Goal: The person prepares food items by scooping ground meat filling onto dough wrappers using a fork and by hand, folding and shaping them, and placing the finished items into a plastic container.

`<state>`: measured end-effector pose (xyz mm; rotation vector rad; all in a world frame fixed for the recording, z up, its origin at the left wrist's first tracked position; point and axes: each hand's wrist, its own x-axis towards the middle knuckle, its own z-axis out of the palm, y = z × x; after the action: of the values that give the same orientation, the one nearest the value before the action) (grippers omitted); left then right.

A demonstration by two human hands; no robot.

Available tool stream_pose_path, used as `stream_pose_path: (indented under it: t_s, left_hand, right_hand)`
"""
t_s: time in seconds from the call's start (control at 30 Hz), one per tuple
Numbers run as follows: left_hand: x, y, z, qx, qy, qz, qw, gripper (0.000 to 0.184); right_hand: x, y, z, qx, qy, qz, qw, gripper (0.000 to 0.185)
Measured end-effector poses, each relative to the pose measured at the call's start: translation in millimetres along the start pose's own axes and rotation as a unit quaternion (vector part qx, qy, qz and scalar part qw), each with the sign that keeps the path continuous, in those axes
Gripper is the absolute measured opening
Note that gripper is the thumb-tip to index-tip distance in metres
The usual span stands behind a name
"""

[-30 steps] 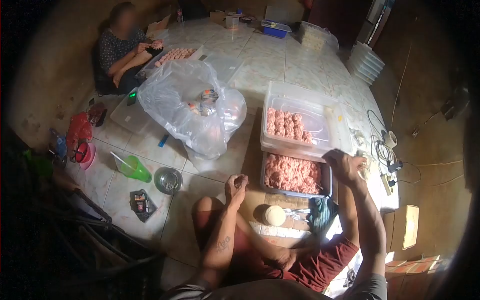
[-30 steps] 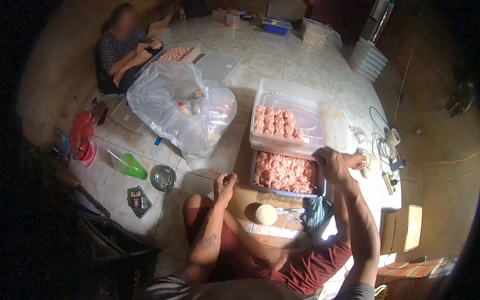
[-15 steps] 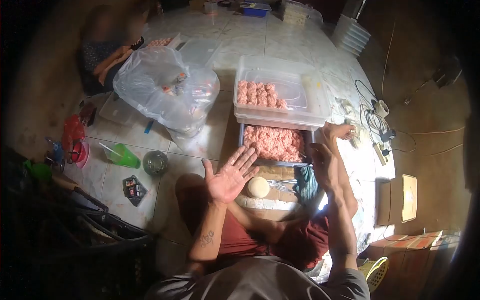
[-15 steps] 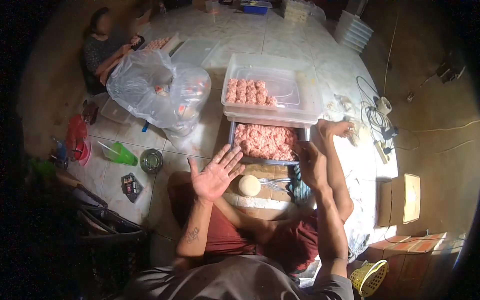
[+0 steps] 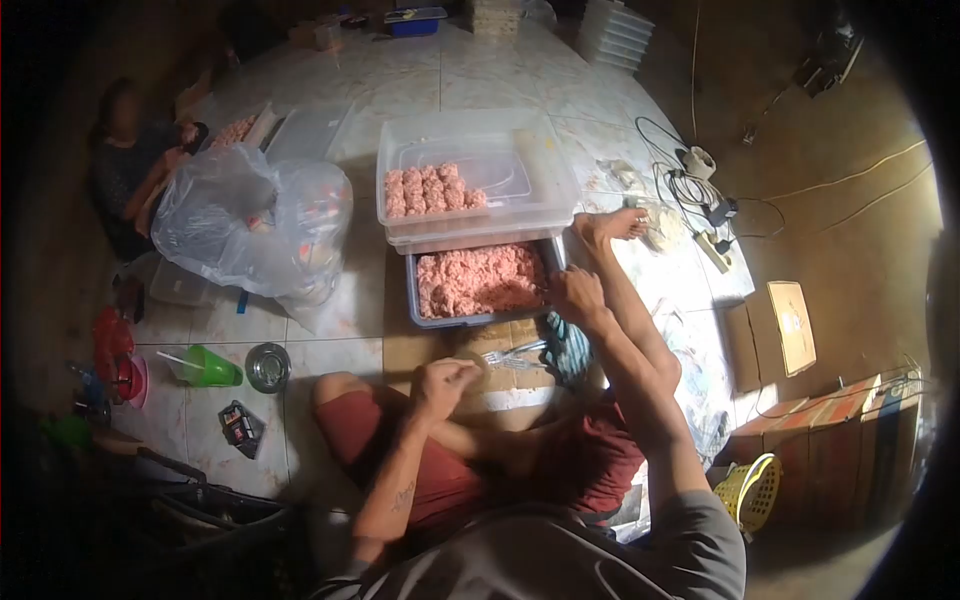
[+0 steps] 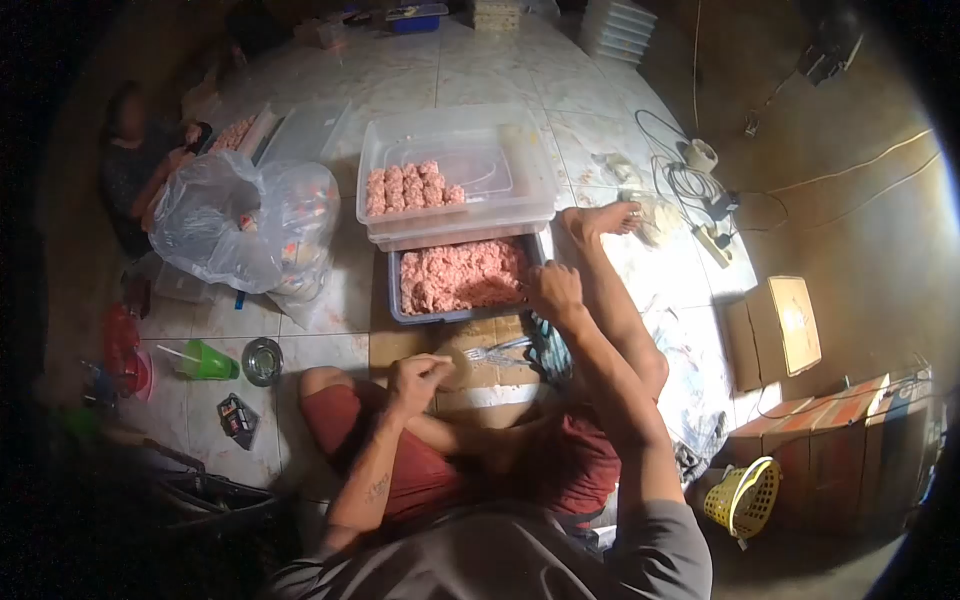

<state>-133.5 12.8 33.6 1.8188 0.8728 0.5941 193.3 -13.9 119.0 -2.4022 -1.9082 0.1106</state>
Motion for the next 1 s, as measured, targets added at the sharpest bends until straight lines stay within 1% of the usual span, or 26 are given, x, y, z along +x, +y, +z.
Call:
stream_pose_path:
  t_s: [0.03, 0.07, 0.1, 0.13, 0.17, 0.27, 0.3, 0.37, 0.4, 0.47, 0.5, 0.57, 0.6, 0.67, 0.73, 0.83, 0.87, 0.93, 0.97, 1.0]
  left_hand:
    - [2, -7, 7, 0.126, -0.038, 0.128, 0.983, 0.033]
    - [3, -4, 12, 0.124, -0.037, 0.133, 0.983, 0.033]
    - [-1, -1, 20, 0.265, -0.012, 0.180, 0.947, 0.036]
    - [-6, 0, 24, 0.398, 0.013, 0.221, 0.890, 0.040]
    - [-9, -7, 27, 0.395, 0.013, 0.220, 0.892, 0.040]
    - [-4, -28, 30, 0.309, 0.011, 0.209, 0.928, 0.022]
    - [-3, -30, 30, 0.305, 0.009, 0.209, 0.929, 0.022]
    - [2, -30, 30, 0.278, 0.033, 0.189, 0.941, 0.014]
    - [5, -28, 30, 0.273, 0.034, 0.192, 0.942, 0.014]
    - [5, -26, 34, 0.286, 0.082, 0.122, 0.947, 0.016]
    - [10, -32, 35, 0.280, 0.082, 0.124, 0.949, 0.016]
    - [17, -55, 39, 0.106, 0.067, 0.105, 0.986, 0.014]
    - [15, -30, 29, 0.045, 0.039, 0.017, 0.998, 0.017]
    - [17, -48, 37, 0.039, 0.047, 0.028, 0.998, 0.019]
    - [22, -62, 43, 0.036, 0.057, 0.042, 0.997, 0.022]
    - [28, -67, 43, 0.013, 0.056, 0.072, 0.996, 0.026]
    - [27, -58, 41, 0.006, 0.099, 0.086, 0.991, 0.027]
    - [28, -42, 31, -0.003, 0.141, 0.099, 0.985, 0.027]
    - [31, -33, 25, -0.060, 0.074, 0.031, 0.995, 0.026]
    - [32, -28, 20, -0.115, 0.006, -0.036, 0.993, 0.025]
  right_hand:
    - [8, 7, -5, -0.021, 0.009, -0.008, 1.000, 0.020]
    - [15, 16, -14, -0.026, 0.047, -0.003, 0.999, 0.020]
    - [21, 22, -25, -0.029, 0.078, 0.002, 0.997, 0.020]
    - [25, 26, -34, -0.034, 0.102, 0.007, 0.994, 0.020]
    - [27, 28, -39, -0.034, 0.107, 0.008, 0.994, 0.020]
    - [35, 22, -36, -0.041, 0.096, -0.004, 0.994, 0.020]
    - [36, 18, -28, -0.047, 0.081, -0.014, 0.996, 0.020]
    - [39, 11, -11, -0.064, 0.042, -0.033, 0.997, 0.021]
    - [39, 10, -1, -0.070, 0.022, -0.042, 0.996, 0.021]
    - [37, 9, 14, -0.075, -0.010, -0.058, 0.995, 0.021]
    - [38, 12, 16, -0.075, -0.020, -0.061, 0.995, 0.021]
    - [43, 18, 11, -0.084, -0.014, -0.058, 0.995, 0.021]
    - [49, 23, -1, -0.095, 0.005, -0.049, 0.994, 0.021]
    - [62, 27, -26, -0.124, 0.047, -0.025, 0.991, 0.022]
    - [69, 27, -32, -0.136, 0.057, -0.017, 0.989, 0.022]
    - [61, 16, -4, -0.124, 0.007, -0.044, 0.991, 0.022]
    - [57, 11, 8, -0.120, -0.013, -0.056, 0.991, 0.022]
    - [54, 6, 21, -0.128, -0.022, -0.064, 0.989, 0.023]
    - [58, 4, 22, -0.139, -0.016, -0.064, 0.988, 0.023]
    - [63, 4, 20, -0.158, -0.007, -0.058, 0.986, 0.023]
